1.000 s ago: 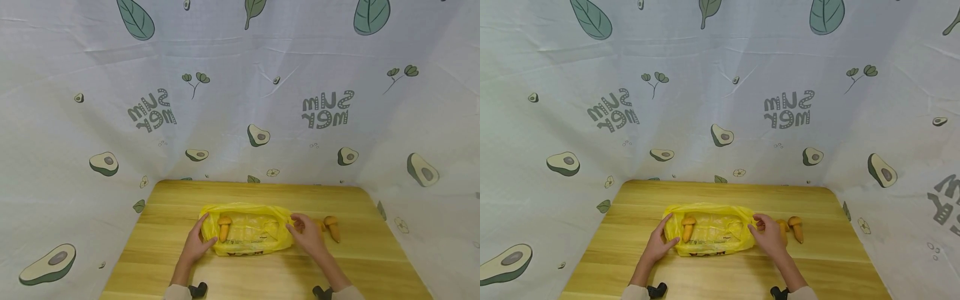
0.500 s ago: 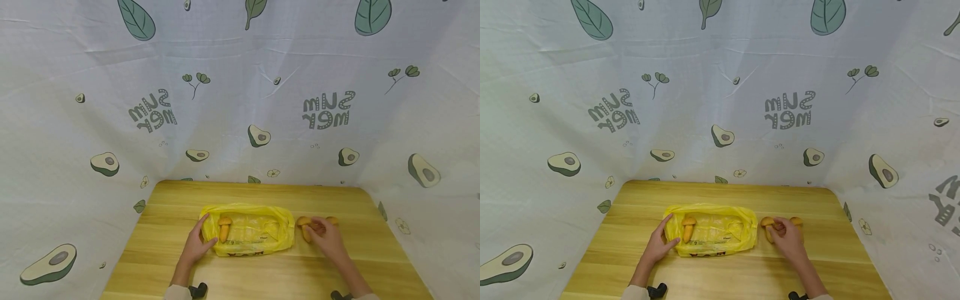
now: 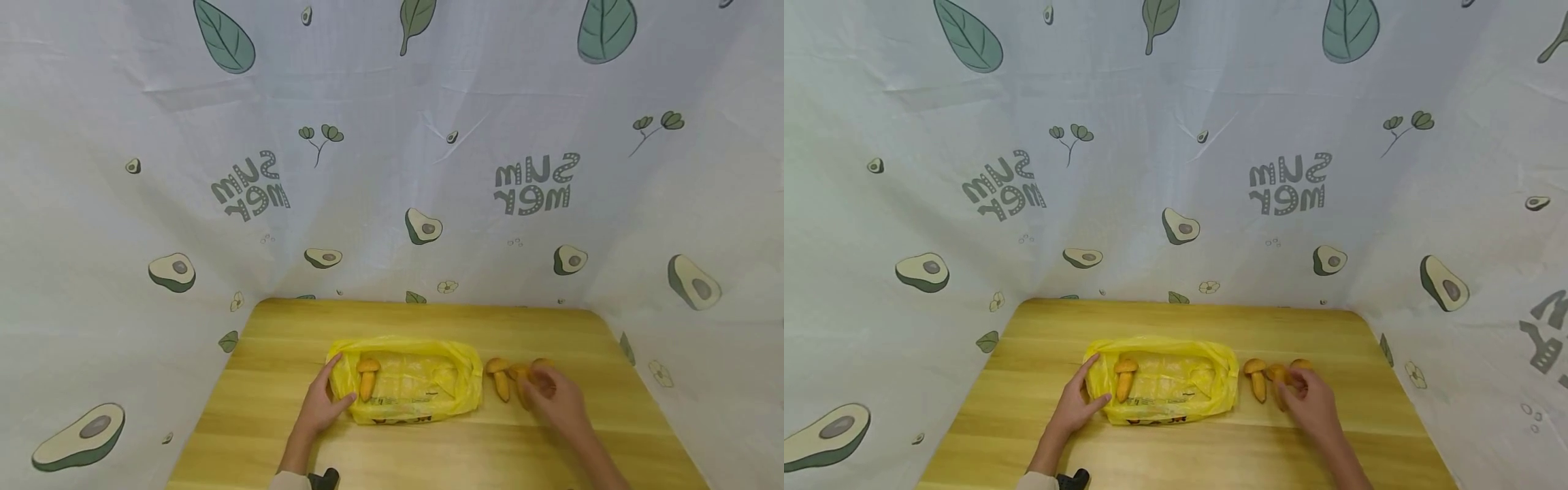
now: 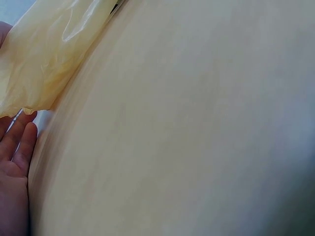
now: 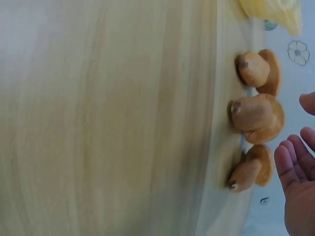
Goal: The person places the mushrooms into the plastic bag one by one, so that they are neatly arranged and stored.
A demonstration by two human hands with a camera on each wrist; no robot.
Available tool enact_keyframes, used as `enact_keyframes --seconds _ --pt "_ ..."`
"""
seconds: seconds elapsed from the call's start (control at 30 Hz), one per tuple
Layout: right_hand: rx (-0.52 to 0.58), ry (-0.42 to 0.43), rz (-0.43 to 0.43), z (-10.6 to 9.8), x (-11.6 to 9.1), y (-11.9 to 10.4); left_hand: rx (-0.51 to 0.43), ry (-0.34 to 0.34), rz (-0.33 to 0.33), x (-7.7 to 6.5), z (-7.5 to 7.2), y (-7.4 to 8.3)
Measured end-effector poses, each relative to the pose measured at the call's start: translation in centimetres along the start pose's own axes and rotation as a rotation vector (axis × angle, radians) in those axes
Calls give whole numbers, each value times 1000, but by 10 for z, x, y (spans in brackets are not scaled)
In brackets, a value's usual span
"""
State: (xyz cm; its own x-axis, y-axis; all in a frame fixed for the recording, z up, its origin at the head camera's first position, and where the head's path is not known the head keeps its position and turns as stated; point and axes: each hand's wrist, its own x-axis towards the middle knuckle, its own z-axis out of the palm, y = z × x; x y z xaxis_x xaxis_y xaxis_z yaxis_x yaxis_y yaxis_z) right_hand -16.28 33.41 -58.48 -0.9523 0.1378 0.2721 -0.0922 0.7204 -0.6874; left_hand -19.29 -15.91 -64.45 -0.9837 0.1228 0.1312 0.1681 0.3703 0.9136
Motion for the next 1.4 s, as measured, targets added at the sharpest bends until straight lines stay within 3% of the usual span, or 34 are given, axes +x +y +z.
enact_keyframes --seconds 0.3,0.5,0.97,1.4 --pt "-77 14 92 -6 -6 18 4 -11 19 -1 0 -1" --pt "-71 -10 179 -6 -10 28 -20 -12 21 0 0 2" --pt "-76 -37 231 -1 -10 47 6 18 -16 -2 4 15" --pt "-88 -48 268 -2 -6 46 0 0 29 -1 1 -1"
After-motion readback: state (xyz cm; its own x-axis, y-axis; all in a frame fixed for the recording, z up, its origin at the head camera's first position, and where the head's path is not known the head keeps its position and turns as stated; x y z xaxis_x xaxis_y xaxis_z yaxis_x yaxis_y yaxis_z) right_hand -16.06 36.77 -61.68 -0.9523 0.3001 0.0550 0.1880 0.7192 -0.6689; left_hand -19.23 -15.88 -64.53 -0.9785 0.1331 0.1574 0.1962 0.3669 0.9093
